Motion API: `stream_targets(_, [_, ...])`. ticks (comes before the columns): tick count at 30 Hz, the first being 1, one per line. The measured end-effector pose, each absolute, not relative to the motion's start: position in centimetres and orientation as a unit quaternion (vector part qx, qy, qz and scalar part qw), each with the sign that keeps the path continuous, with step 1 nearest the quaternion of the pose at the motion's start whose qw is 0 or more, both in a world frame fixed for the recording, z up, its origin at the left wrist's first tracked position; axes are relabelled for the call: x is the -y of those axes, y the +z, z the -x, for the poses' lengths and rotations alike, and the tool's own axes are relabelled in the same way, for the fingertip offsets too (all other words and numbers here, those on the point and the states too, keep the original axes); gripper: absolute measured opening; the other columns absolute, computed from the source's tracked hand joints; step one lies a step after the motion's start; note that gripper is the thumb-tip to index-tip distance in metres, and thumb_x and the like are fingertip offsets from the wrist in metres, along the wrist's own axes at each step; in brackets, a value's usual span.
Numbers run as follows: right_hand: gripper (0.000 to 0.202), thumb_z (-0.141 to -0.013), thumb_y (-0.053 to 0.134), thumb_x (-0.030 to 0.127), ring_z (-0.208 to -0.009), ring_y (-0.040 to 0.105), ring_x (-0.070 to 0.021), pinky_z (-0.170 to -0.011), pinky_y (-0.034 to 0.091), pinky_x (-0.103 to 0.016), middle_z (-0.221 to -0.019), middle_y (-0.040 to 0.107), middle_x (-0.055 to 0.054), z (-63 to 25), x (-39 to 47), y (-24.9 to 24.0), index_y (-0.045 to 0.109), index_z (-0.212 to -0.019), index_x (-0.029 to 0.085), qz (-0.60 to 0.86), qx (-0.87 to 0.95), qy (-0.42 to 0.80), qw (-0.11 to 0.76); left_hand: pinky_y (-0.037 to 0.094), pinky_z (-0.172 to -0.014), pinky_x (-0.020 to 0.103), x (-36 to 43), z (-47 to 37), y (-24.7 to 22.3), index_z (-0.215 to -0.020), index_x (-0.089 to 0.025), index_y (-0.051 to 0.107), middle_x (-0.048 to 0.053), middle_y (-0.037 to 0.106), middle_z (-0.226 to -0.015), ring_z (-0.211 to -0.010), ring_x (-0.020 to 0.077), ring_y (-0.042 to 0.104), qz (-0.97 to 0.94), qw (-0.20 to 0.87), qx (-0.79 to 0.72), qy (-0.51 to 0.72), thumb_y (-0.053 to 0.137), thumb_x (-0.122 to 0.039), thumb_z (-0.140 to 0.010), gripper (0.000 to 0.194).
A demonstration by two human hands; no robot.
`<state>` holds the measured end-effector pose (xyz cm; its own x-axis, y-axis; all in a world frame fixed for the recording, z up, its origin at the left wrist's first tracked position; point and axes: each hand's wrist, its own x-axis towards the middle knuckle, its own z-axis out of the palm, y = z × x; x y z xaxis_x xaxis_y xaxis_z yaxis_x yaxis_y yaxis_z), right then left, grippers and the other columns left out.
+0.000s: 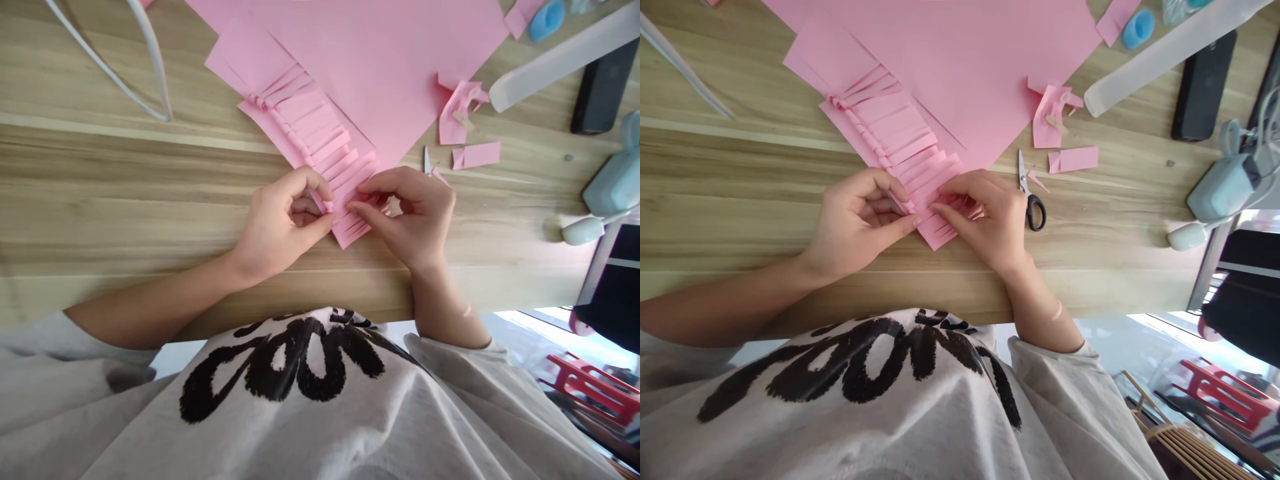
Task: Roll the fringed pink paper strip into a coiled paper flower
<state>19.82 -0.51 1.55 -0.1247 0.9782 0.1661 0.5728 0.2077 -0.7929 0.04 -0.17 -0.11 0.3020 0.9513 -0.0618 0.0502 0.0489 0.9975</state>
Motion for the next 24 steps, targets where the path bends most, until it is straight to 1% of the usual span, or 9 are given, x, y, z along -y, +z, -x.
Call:
stream_targets(5, [0.009, -0.08, 0.077, 0.026, -0.063, 0.062, -0.0155, -0.058, 0.051, -0.032, -0.074, 0.073, -0.002, -19.64, 0.64, 1.79, 0.074, -0.079, 0.018, 0.534, 0.712, 0.287, 0.354, 0.058, -0.063, 0.022, 0.09, -0.1, -0.15, -0.087, -0.019, 0.06, -0.002, 0.065, -0.083, -0.071, 0.0108, 0.067, -0.57, 0.57, -0.429, 0.407, 0.077, -0.016, -0.076, 0.021])
stream_targets(9, [0.011, -0.079, 0.079, 0.027, -0.059, 0.061, -0.0141, -0.058, 0.05, -0.031, -0.069, 0.072, -0.001, -19.63, 0.67, 2.13, 0.073, -0.073, 0.02, 0.526, 0.719, 0.297, 0.343, 0.057, -0.061, 0.021, 0.1, -0.07, -0.09, -0.087, -0.019, 0.059, -0.002, 0.065, -0.083, -0.07, 0.0105, 0.067, -0.577, 0.566, -0.431, 0.402, 0.077, -0.017, -0.077, 0.021])
stream_targets(13, [0.016, -0.073, 0.084, 0.029, -0.056, 0.059, -0.0134, -0.06, 0.051, -0.032, -0.064, 0.07, 0.001, -19.78, 0.62, 2.36, 0.071, -0.068, 0.021, 0.533, 0.715, 0.315, 0.325, 0.058, -0.062, 0.021, 0.18, -0.13, -0.06, -0.086, -0.019, 0.059, -0.002, 0.064, -0.081, -0.07, 0.0104, 0.067, -0.57, 0.572, -0.432, 0.402, 0.077, -0.017, -0.077, 0.021])
stream_targets(15, [0.016, -0.071, 0.085, 0.029, -0.056, 0.06, -0.0133, -0.058, 0.051, -0.03, -0.065, 0.071, 0.001, -19.82, 0.63, 2.43, 0.072, -0.069, 0.02, 0.538, 0.703, 0.337, 0.322, 0.058, -0.063, 0.021, 0.2, -0.18, -0.04, -0.086, -0.019, 0.059, -0.002, 0.064, -0.081, -0.07, 0.0105, 0.067, -0.566, 0.574, -0.433, 0.404, 0.077, -0.018, -0.077, 0.02])
stream_targets(19, [0.013, -0.072, 0.084, 0.027, -0.061, 0.064, -0.0136, -0.055, 0.051, -0.028, -0.069, 0.073, 0.0, -19.82, 0.68, 2.45, 0.074, -0.073, 0.019, 0.534, 0.689, 0.366, 0.326, 0.057, -0.061, 0.021, 0.16, -0.23, -0.02, -0.086, -0.018, 0.059, -0.001, 0.064, -0.083, -0.07, 0.0107, 0.067, -0.569, 0.566, -0.438, 0.406, 0.077, -0.018, -0.076, 0.02])
stream_targets(24, [0.009, -0.075, 0.081, 0.023, -0.06, 0.063, -0.0116, -0.053, 0.051, -0.025, -0.07, 0.073, 0.0, -19.86, 0.76, 2.35, 0.074, -0.074, 0.017, 0.539, 0.676, 0.384, 0.326, 0.057, -0.06, 0.021, 0.12, -0.18, -0.1, -0.086, -0.018, 0.059, -0.001, 0.064, -0.082, -0.069, 0.0109, 0.066, -0.576, 0.559, -0.437, 0.407, 0.077, -0.019, -0.076, 0.021])
